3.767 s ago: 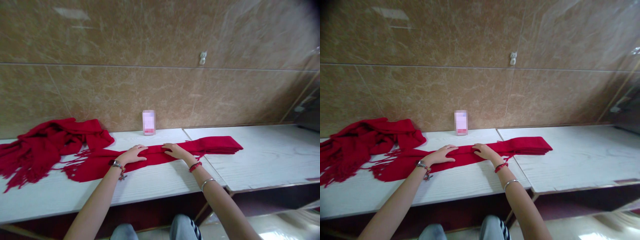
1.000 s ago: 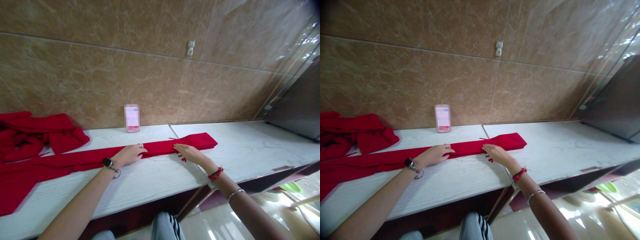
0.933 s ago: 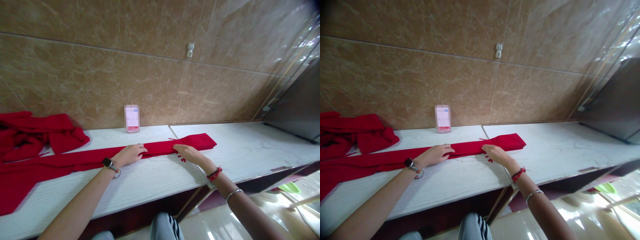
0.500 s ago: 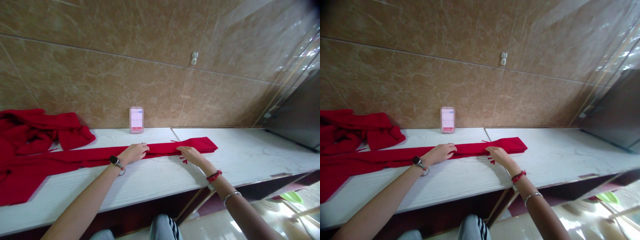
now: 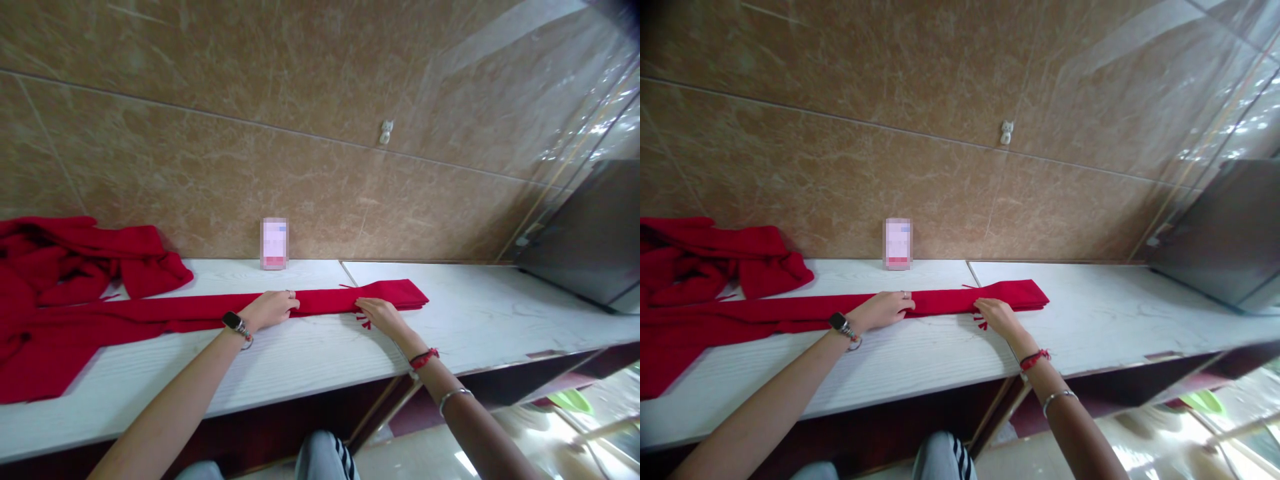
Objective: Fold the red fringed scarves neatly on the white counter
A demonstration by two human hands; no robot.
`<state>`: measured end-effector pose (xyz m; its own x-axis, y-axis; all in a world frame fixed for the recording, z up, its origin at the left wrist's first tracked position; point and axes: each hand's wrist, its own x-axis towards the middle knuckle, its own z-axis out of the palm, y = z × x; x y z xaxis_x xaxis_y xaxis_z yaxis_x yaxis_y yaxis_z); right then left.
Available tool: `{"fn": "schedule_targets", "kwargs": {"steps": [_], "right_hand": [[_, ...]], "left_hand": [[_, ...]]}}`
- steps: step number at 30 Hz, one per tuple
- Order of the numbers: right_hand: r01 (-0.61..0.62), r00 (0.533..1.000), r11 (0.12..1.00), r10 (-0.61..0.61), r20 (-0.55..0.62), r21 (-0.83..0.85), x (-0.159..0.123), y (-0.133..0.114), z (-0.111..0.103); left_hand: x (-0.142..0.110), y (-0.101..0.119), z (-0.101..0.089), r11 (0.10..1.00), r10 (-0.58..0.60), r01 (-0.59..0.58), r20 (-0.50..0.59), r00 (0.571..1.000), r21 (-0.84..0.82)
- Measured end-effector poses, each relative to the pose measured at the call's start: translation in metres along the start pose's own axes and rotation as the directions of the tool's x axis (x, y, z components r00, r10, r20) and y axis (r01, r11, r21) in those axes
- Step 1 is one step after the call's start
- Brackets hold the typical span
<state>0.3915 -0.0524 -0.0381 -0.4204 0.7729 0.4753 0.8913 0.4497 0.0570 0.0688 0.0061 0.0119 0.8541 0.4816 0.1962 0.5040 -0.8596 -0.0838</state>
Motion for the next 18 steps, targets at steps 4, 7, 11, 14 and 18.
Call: {"fn": "schedule_targets", "kwargs": {"steps": [4,7,11,14,18], "right_hand": [[0.019,0.998,0.999,-0.022,-0.067,-0.044,0.003,0.004,0.004],[0.052,0.999,0.998,-0.052,-0.012,-0.039,0.004,0.003,0.008],[0.023,0.999,1.0,-0.023,0.023,0.003,0.003,-0.002,0.007],[0.001,1.0,0.998,-0.002,0.018,0.057,0.002,-0.006,0.001],[0.02,1.0,0.994,-0.02,-0.002,0.107,0.004,-0.013,-0.006]], "left_hand": [[0.001,0.0,-0.002,0.997,-0.036,0.04,-0.06,0.998,0.067],[0.0,0.001,0.001,1.0,-0.001,0.001,-0.024,1.0,0.011],[-0.004,0.002,0.003,0.998,0.004,-0.003,0.009,1.0,-0.068],[-0.005,0.001,0.002,0.996,-0.008,0.008,0.008,1.0,-0.087],[-0.003,-0.004,0.006,0.995,-0.007,0.008,0.006,1.0,-0.098]]}}
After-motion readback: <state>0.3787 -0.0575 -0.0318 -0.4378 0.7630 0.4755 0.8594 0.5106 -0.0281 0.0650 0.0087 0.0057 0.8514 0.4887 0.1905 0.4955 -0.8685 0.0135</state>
